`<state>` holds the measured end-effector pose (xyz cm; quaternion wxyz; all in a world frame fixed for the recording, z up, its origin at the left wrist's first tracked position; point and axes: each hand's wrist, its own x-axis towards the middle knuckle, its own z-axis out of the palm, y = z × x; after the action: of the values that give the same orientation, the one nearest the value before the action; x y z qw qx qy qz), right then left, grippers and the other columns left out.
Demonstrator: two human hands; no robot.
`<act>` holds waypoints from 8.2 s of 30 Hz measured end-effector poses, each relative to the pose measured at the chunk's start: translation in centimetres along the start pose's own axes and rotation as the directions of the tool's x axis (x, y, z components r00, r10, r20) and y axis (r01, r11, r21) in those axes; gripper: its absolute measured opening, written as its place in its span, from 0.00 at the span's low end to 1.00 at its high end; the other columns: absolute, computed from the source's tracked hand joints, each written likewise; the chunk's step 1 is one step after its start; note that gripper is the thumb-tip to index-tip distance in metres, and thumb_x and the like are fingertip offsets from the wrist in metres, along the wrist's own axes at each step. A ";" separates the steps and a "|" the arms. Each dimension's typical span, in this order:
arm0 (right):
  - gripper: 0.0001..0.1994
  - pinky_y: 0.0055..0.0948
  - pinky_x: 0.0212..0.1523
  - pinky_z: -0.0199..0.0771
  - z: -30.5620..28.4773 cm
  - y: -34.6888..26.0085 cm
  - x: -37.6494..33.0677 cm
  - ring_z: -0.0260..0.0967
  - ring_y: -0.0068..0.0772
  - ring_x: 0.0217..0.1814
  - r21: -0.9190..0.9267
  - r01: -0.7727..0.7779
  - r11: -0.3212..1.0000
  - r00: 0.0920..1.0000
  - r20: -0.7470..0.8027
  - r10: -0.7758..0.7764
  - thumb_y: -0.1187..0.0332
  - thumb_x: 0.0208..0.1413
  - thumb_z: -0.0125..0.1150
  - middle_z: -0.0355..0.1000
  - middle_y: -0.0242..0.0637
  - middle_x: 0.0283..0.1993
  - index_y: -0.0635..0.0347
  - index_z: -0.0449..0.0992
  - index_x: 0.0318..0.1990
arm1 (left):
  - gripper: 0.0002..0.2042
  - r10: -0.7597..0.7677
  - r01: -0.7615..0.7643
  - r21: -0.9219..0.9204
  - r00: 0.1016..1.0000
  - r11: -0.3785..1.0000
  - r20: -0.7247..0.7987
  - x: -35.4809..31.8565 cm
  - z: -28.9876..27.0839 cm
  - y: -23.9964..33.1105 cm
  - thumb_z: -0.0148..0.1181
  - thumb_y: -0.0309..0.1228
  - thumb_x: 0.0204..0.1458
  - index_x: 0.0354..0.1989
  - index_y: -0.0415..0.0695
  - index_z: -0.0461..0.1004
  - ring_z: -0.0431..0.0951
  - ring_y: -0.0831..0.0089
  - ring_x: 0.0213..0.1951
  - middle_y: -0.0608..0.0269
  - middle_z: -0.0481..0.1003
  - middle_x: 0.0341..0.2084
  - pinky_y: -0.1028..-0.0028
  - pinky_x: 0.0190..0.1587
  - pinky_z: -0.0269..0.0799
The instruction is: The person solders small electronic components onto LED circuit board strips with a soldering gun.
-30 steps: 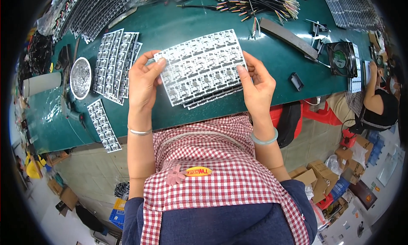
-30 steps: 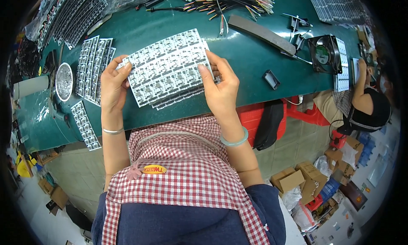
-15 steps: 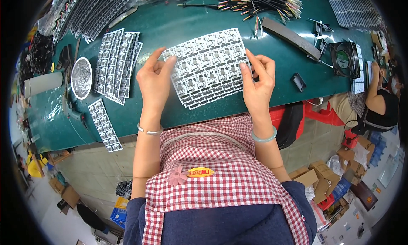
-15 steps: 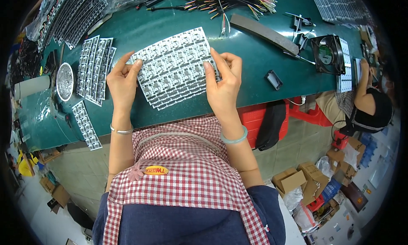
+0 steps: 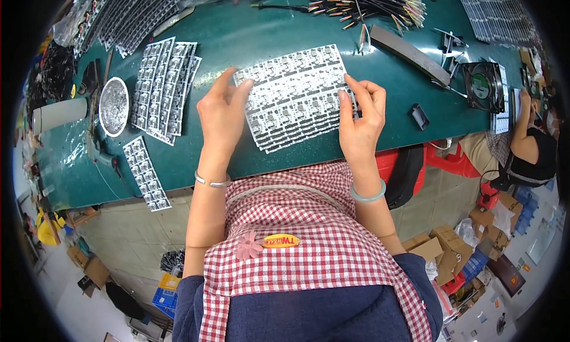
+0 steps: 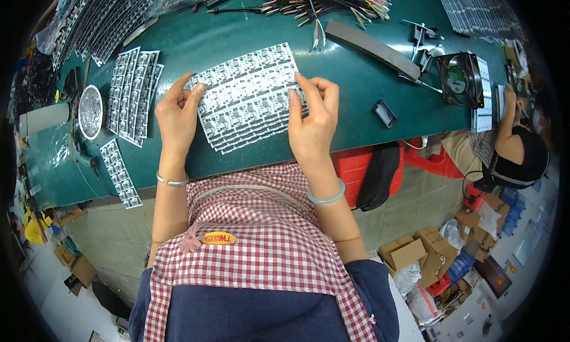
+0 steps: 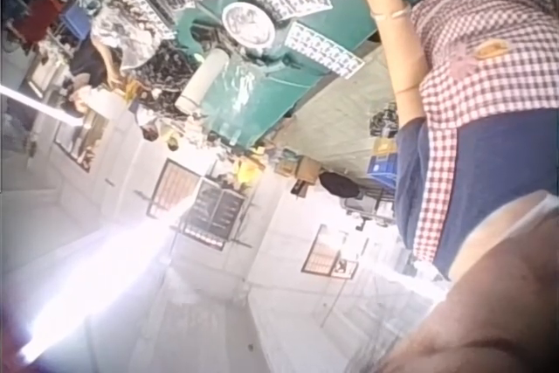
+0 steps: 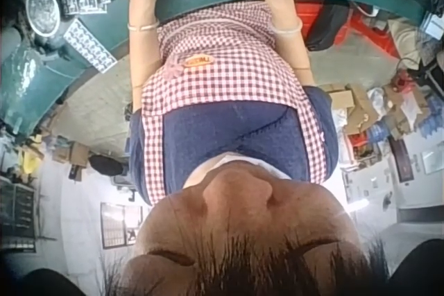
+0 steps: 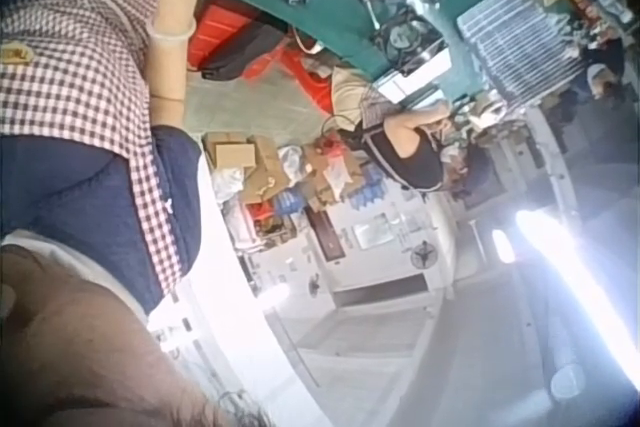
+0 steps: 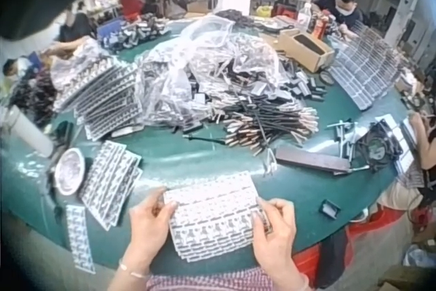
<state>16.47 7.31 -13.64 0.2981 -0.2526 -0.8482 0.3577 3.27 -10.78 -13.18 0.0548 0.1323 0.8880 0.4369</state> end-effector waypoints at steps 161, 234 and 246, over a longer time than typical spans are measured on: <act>0.16 0.20 0.41 0.74 -1.8 0.5 1.4 0.73 0.23 0.39 0.617 -0.526 0.585 0.850 0.375 0.369 0.81 0.55 0.60 0.76 0.41 0.43 0.73 0.74 0.52 | 0.10 -0.241 0.297 -0.201 0.935 0.933 0.262 -6.2 -1.9 0.7 0.64 0.30 0.55 0.36 0.37 0.71 0.70 0.84 0.17 0.64 0.75 0.19 0.84 0.15 0.59; 0.18 0.25 0.31 0.71 -1.3 0.4 3.2 0.70 0.27 0.32 0.093 -0.173 0.981 0.972 0.175 0.155 0.76 0.48 0.67 0.73 0.41 0.40 0.64 0.78 0.49 | 0.13 -0.149 0.161 -0.146 0.985 0.976 0.092 -6.8 -0.9 1.4 0.61 0.34 0.57 0.26 0.37 0.72 0.69 0.74 0.14 0.59 0.71 0.11 0.72 0.19 0.62; 0.18 0.25 0.31 0.71 -1.2 0.4 3.1 0.70 0.28 0.29 0.082 -0.144 0.986 0.975 0.181 0.127 0.76 0.49 0.67 0.72 0.41 0.41 0.63 0.78 0.50 | 0.11 0.078 -0.080 0.069 0.996 0.994 0.034 -7.3 -0.9 1.4 0.61 0.32 0.57 0.25 0.41 0.70 0.73 0.57 0.16 0.54 0.72 0.15 0.66 0.20 0.66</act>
<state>15.25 10.08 -12.27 0.2086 -0.2630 -0.8341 0.4377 10.30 -12.68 -11.70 0.0467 0.1759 0.8960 0.4050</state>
